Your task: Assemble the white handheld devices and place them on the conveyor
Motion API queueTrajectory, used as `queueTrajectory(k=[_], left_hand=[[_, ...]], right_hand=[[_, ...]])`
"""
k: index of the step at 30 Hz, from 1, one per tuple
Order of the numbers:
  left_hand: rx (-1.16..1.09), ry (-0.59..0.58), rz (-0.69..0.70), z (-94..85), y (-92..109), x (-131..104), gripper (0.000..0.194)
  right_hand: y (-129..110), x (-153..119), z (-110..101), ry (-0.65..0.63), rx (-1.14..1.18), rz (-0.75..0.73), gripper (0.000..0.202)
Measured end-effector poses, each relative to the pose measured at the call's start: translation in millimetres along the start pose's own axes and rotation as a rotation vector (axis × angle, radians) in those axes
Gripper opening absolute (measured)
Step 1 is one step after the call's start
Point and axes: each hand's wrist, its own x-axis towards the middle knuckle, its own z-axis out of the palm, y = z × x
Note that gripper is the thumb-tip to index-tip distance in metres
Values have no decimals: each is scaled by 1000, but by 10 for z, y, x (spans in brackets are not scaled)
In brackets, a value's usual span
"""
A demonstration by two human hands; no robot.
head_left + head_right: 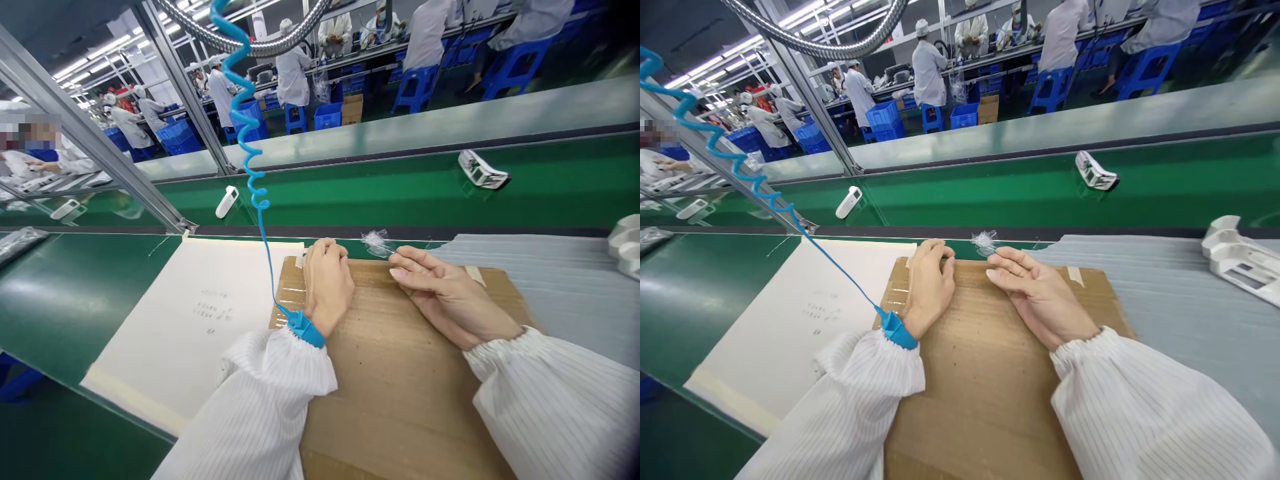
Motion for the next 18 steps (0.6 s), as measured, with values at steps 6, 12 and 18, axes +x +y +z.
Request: queueTrajectory(k=[6, 12, 18], left_hand=[[-81, 48, 117, 7, -38, 30, 40], [-59, 121, 140, 41, -94, 27, 37], [-68, 122, 145, 37, -82, 18, 38]], right_hand=[[8, 0, -3, -67, 117, -34, 38], [-2, 0, 28, -65, 152, -27, 39], [-21, -49, 8, -90, 66, -58, 37]])
